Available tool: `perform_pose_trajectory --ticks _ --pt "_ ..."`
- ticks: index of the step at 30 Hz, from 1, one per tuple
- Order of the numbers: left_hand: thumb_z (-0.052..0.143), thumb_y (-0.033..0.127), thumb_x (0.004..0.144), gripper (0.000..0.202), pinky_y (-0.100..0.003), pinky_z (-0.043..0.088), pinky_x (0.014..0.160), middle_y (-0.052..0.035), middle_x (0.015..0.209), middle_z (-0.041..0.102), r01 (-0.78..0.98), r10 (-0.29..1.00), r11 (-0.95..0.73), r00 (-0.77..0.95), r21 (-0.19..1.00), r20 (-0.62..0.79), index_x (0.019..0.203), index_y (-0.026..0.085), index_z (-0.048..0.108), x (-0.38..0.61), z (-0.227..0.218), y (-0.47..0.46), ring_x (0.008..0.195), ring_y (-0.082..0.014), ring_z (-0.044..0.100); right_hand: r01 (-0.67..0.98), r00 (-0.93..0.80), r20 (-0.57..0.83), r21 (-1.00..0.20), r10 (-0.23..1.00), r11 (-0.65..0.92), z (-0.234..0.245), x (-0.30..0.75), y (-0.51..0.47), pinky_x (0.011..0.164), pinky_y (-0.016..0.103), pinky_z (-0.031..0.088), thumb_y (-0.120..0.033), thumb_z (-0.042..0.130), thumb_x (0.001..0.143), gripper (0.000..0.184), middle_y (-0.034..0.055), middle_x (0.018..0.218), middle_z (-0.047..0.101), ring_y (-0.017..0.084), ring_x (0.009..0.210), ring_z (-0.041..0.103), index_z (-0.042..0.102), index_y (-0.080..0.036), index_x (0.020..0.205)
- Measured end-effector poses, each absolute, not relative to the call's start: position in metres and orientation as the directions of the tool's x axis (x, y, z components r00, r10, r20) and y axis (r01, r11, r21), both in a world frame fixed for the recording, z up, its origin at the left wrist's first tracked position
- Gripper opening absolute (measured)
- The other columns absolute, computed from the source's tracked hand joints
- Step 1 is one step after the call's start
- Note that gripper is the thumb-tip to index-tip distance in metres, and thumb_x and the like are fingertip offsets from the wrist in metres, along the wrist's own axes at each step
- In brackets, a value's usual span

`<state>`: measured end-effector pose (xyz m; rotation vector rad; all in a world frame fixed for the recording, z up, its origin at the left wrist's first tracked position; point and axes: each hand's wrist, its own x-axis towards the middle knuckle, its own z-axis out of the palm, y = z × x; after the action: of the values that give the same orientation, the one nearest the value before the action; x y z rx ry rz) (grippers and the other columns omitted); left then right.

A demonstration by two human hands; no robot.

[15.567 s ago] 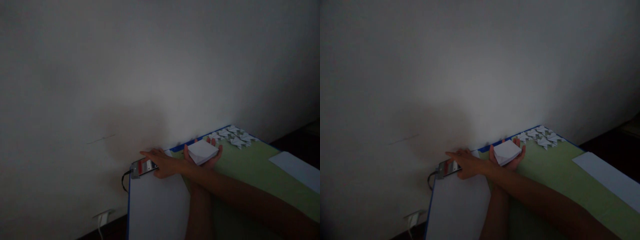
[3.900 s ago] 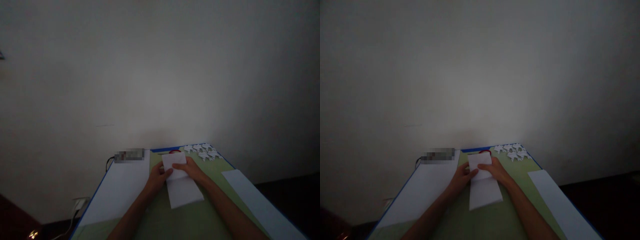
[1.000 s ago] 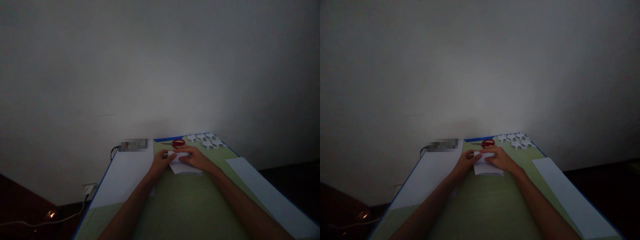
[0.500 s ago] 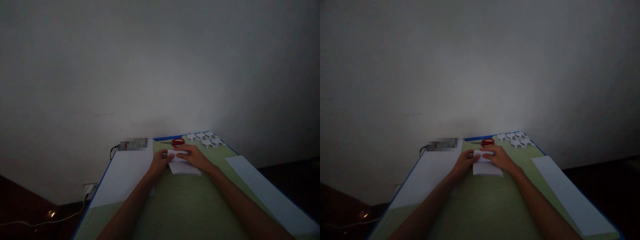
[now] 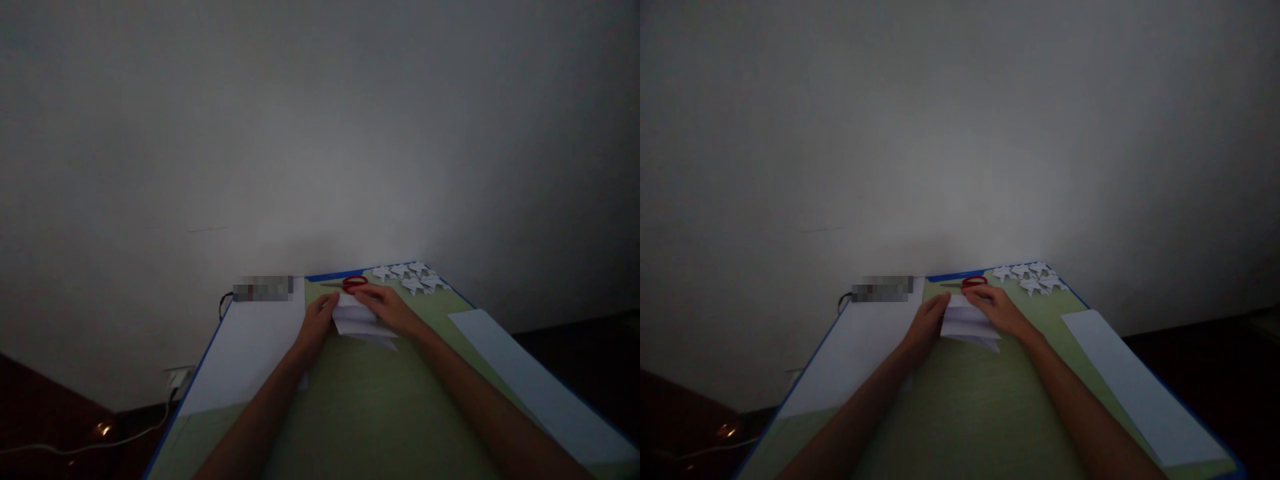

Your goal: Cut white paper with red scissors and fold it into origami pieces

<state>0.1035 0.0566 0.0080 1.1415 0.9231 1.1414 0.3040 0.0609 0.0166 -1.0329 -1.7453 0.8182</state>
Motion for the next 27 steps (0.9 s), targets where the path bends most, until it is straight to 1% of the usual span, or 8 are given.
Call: perform_pose_trajectory --ticks 4,7,10,13,15,17,23,27 --pt "0.073 0.071 0.078 0.061 -0.028 0.051 0.063 -0.008 0.083 0.074 -0.222 0.981 0.06 0.195 0.973 -0.016 0.1 0.014 0.071 0.105 0.004 0.061 0.071 -0.0201 0.068 0.26 -0.223 0.323 -0.889 0.92 0.376 0.017 0.305 0.062 0.109 0.049 0.048 -0.072 0.043 0.099 0.066 0.0103 0.12 0.078 0.03 0.117 0.07 0.08 -0.021 0.115" --pt "0.073 0.068 0.079 0.057 -0.029 0.053 0.064 -0.0083 0.083 0.075 -0.229 0.981 0.076 0.193 0.97 -0.031 0.099 0.015 0.07 0.105 0.002 0.062 0.07 -0.0195 0.069 0.232 -0.259 0.29 -0.907 0.922 0.35 0.017 0.306 0.061 0.099 0.047 0.054 -0.075 0.033 0.1 0.075 0.0109 0.109 0.081 0.03 0.104 0.074 0.079 -0.018 0.116" --pt "0.084 0.056 0.073 0.05 -0.029 0.053 0.064 -0.009 0.083 0.076 -0.21 0.977 0.077 0.209 0.975 -0.032 0.098 0.015 0.071 0.104 0.003 0.061 0.07 -0.0202 0.07 0.227 -0.302 0.346 -0.879 0.888 0.419 0.016 0.308 0.058 0.101 0.045 0.053 -0.069 0.046 0.098 0.063 0.0109 0.117 0.079 0.03 0.109 0.072 0.078 -0.02 0.12" --pt "0.092 0.045 0.066 0.048 -0.03 0.054 0.065 -0.0098 0.081 0.078 -0.181 0.971 0.079 0.237 0.98 -0.035 0.097 0.015 0.072 0.101 0.006 0.057 0.068 -0.0221 0.072 0.295 -0.305 0.415 -0.815 0.857 0.499 0.016 0.309 0.058 0.107 0.046 0.049 -0.051 0.07 0.089 0.044 0.0104 0.128 0.075 0.031 0.12 0.067 0.077 -0.022 0.121" --pt "0.092 0.042 0.064 0.045 -0.031 0.053 0.064 -0.0095 0.079 0.078 -0.168 0.969 0.075 0.246 0.983 -0.032 0.093 0.015 0.072 0.1 0.007 0.055 0.066 -0.0219 0.072 0.365 -0.288 0.453 -0.762 0.844 0.534 0.015 0.309 0.058 0.106 0.047 0.05 -0.036 0.074 0.084 0.037 0.0109 0.126 0.075 0.03 0.117 0.069 0.078 -0.022 0.119" --pt "0.092 0.041 0.064 0.042 -0.031 0.053 0.063 -0.0092 0.077 0.077 -0.16 0.967 0.07 0.252 0.985 -0.028 0.09 0.015 0.072 0.099 0.007 0.054 0.064 -0.0222 0.072 0.417 -0.265 0.475 -0.728 0.839 0.544 0.015 0.309 0.059 0.103 0.047 0.052 -0.029 0.07 0.085 0.03 0.0112 0.119 0.078 0.029 0.111 0.071 0.079 -0.021 0.113" --pt "0.087 0.036 0.068 0.031 -0.027 0.05 0.058 -0.006 0.07 0.074 -0.159 0.971 0.055 0.239 0.986 -0.016 0.084 0.014 0.074 0.102 0.005 0.056 0.061 -0.0193 0.068 0.544 -0.235 0.503 -0.641 0.832 0.541 0.014 0.311 0.06 0.1 0.047 0.051 -0.034 0.067 0.09 0.021 0.0099 0.109 0.08 0.032 0.103 0.072 0.082 -0.024 0.102" --pt "0.072 0.037 0.077 0.027 -0.033 0.056 0.062 -0.0073 0.077 0.073 -0.226 0.968 0.069 0.249 0.972 -0.011 0.09 0.013 0.074 0.104 0.01 0.056 0.061 -0.0196 0.067 0.595 -0.196 0.504 -0.621 0.841 0.51 0.013 0.317 0.066 0.093 0.046 0.052 -0.037 0.068 0.088 0.019 0.009 0.102 0.081 0.033 0.095 0.072 0.081 -0.024 0.092"
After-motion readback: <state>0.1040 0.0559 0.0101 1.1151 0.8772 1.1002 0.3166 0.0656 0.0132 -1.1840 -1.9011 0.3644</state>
